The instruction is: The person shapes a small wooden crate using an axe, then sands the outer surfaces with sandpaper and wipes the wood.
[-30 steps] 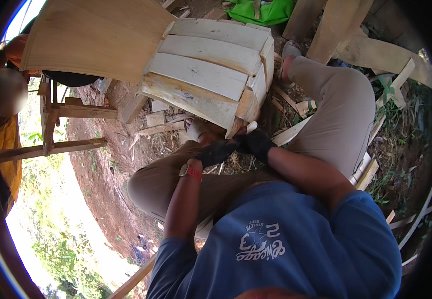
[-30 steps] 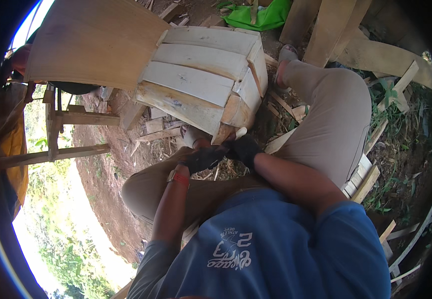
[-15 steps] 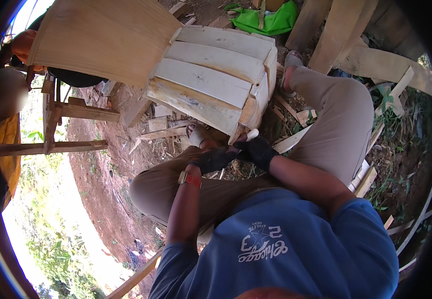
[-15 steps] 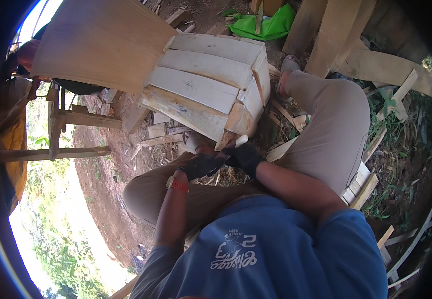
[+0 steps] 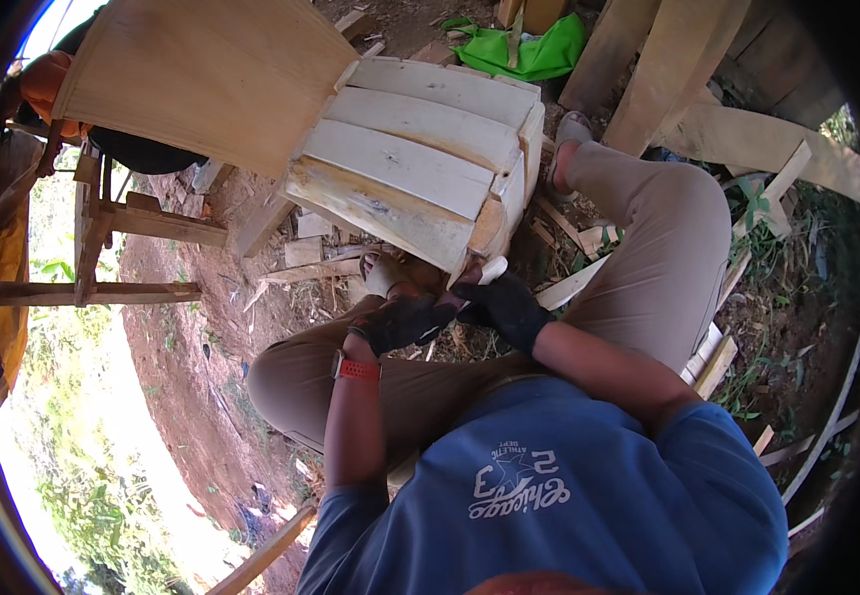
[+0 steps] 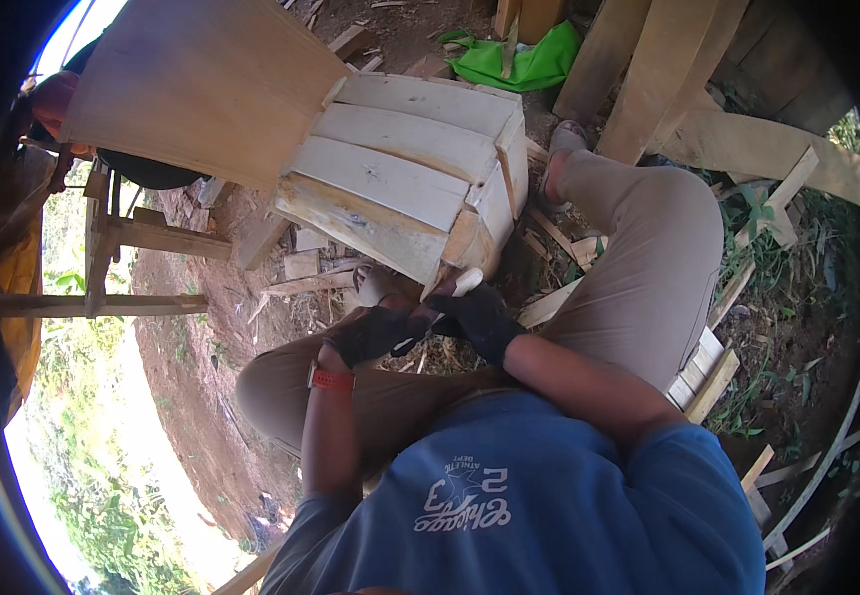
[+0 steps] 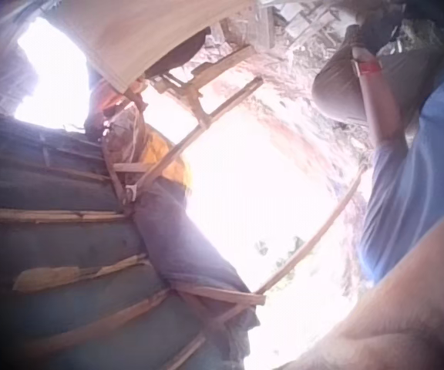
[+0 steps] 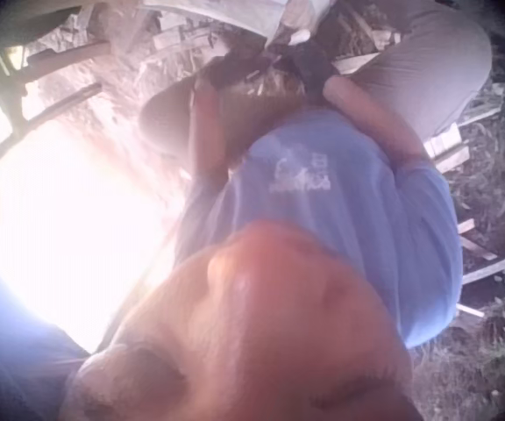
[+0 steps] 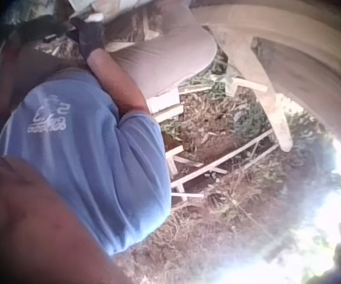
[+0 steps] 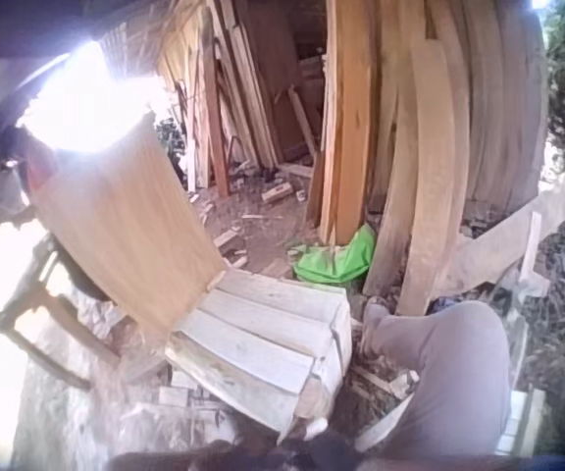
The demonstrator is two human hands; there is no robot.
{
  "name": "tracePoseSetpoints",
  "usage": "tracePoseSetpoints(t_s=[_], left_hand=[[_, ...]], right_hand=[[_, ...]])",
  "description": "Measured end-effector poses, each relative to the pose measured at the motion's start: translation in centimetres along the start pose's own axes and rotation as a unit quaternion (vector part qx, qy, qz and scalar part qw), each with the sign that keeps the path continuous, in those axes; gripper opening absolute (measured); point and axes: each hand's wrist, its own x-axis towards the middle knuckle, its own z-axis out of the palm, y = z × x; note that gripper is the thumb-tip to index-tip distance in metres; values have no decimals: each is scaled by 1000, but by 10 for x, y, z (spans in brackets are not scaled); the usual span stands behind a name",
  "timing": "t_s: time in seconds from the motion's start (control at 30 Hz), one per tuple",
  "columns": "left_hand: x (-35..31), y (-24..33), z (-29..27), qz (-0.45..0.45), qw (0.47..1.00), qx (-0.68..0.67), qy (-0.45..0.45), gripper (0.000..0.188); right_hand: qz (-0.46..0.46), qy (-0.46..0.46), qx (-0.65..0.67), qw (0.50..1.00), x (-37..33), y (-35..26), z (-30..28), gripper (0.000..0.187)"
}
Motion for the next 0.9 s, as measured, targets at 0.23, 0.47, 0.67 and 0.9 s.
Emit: tracePoseSetpoints(t_s=[0.23, 0.47, 0.67, 0.9], left_hand=[[-1, -34, 7, 34, 995, -83, 39, 62], [33, -30, 22, -73, 996, -37, -36, 50], [23, -52, 36, 127, 987, 33, 95, 46], [45, -57, 46, 4, 999, 0, 42, 75]], right_hand=[[-50, -39, -30, 998, -1, -11, 10, 15], [7, -13, 2, 1000, 24, 17, -22, 17], [-22, -5, -47, 999, 13, -2, -4, 18], [5, -33, 16, 999, 44, 24, -34, 20]])
